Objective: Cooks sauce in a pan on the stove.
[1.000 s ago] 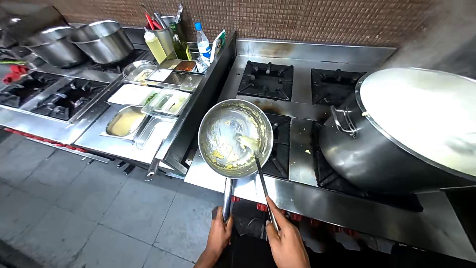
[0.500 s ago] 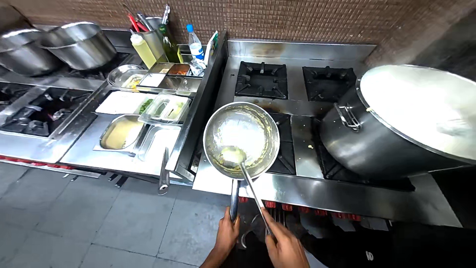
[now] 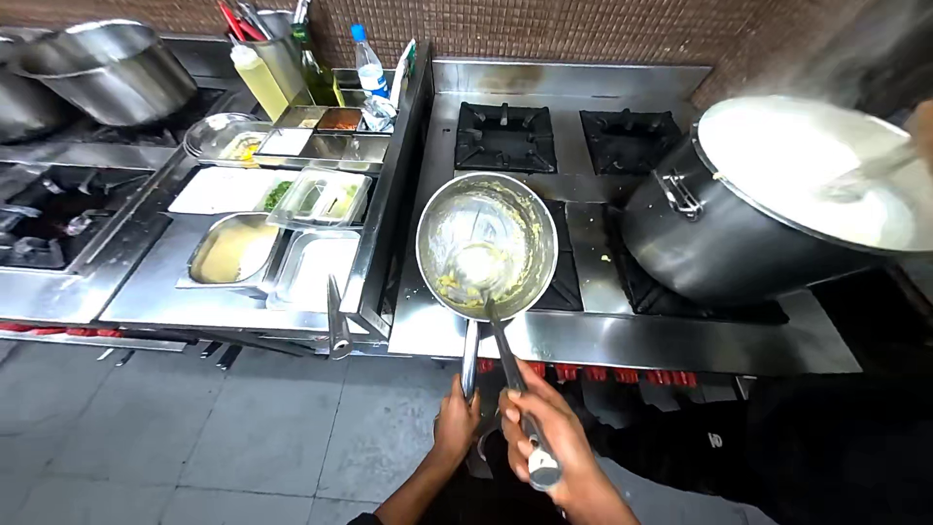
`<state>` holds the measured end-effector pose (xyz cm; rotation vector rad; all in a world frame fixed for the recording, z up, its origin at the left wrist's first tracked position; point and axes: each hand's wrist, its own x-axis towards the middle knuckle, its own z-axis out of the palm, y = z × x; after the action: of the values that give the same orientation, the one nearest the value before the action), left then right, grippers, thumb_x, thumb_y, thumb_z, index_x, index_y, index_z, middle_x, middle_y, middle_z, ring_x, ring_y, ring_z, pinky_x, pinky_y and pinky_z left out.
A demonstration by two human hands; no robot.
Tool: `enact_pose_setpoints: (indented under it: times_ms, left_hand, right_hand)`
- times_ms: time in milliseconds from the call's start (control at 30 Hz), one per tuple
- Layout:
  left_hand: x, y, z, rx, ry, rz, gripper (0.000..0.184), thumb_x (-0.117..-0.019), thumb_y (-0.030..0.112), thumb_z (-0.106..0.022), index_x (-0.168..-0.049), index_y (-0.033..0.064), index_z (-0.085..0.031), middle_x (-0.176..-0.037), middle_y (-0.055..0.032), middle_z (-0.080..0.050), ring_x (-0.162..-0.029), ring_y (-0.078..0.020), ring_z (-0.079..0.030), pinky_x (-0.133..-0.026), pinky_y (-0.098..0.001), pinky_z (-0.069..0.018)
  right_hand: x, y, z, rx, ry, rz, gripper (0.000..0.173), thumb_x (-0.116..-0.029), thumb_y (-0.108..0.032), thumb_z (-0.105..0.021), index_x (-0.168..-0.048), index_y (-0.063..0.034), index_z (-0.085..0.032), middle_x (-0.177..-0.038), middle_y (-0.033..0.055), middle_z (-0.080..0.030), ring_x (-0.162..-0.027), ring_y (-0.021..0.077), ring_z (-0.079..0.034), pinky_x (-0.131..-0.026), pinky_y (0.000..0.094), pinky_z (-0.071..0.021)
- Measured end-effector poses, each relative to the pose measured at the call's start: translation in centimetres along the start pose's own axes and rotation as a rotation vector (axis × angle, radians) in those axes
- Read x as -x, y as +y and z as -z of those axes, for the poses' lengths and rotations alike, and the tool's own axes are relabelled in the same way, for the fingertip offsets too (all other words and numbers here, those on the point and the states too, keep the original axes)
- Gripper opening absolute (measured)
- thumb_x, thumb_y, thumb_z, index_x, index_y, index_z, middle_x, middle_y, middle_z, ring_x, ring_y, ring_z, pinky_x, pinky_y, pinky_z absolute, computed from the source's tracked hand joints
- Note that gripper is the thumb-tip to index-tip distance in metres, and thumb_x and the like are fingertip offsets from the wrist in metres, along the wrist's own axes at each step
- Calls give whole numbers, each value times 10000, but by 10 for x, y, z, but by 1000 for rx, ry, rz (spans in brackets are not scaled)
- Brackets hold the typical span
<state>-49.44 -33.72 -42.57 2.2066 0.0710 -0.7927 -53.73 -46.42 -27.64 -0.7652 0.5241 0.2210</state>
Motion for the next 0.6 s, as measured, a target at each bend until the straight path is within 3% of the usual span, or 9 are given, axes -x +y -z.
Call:
enact_pose_setpoints:
  times_ms: [67,133,267,333,400,500,600]
  left_hand:
    - [0,-1,4,-44,-14,4,516,-1044,239,-560,-1476,-11,-428,-988,-210,-714,-889,-331,-726,-858,-493,-575]
    - [-3,-4,7,-52,-13,-12,495,-1056,227,-540,-1470,-16,-420,-941,-205,-697,-794,-310,-717,-784,-475,-588]
    - [-7,-10,9,-42,-23,-13,495,-1058,211,-533,-1480,-12,-399,-899,-191,-677,-692,-271,-700,-698,-434,-598]
    - [-9,-14,11,-63,-14,-34,492,-1054,211,-536,-1473,-14,-411,-920,-199,-683,-723,-286,-709,-726,-450,-597]
    - [-12,-16,16,-92,-11,-55,500,-1053,209,-538,-1484,-12,-415,-970,-222,-697,-800,-325,-718,-793,-482,-586]
    - [-16,-22,18,-121,-12,-97,508,-1050,201,-541,-1489,-16,-406,-985,-223,-702,-824,-331,-724,-805,-483,-587]
    - [-18,-25,18,-117,-12,-111,517,-1033,191,-565,-1483,-11,-413,-1001,-224,-708,-842,-340,-728,-818,-499,-586]
  right_hand:
    - [-6,-12,-14,-185,64,33,372,-1048,-49,-307,-1404,-74,-411,-688,-15,-555,-433,26,-506,-375,162,-448]
    - [-15,-26,-17,-308,113,78,302,-1060,-45,-307,-1296,-44,-496,-670,-3,-550,-440,15,-511,-401,131,-448]
    - [-28,-53,-22,-469,151,120,160,-1041,-49,-378,-1052,-67,-537,-676,1,-529,-428,10,-474,-384,117,-421]
    - [-30,-64,-30,-426,125,147,146,-1035,-43,-385,-1023,-72,-528,-653,-2,-512,-412,11,-457,-369,122,-402]
    - [-27,-69,-48,-194,145,148,192,-1033,-32,-392,-1172,-87,-512,-610,-8,-471,-381,24,-429,-339,152,-386]
    - [-21,-55,-69,262,148,106,569,-1044,-5,-407,-1586,-160,-327,-641,18,-426,-392,92,-421,-352,241,-408]
    - [-15,-33,-64,497,145,102,647,-1053,-27,-417,-1651,-171,-217,-671,-1,-423,-399,93,-405,-365,252,-404]
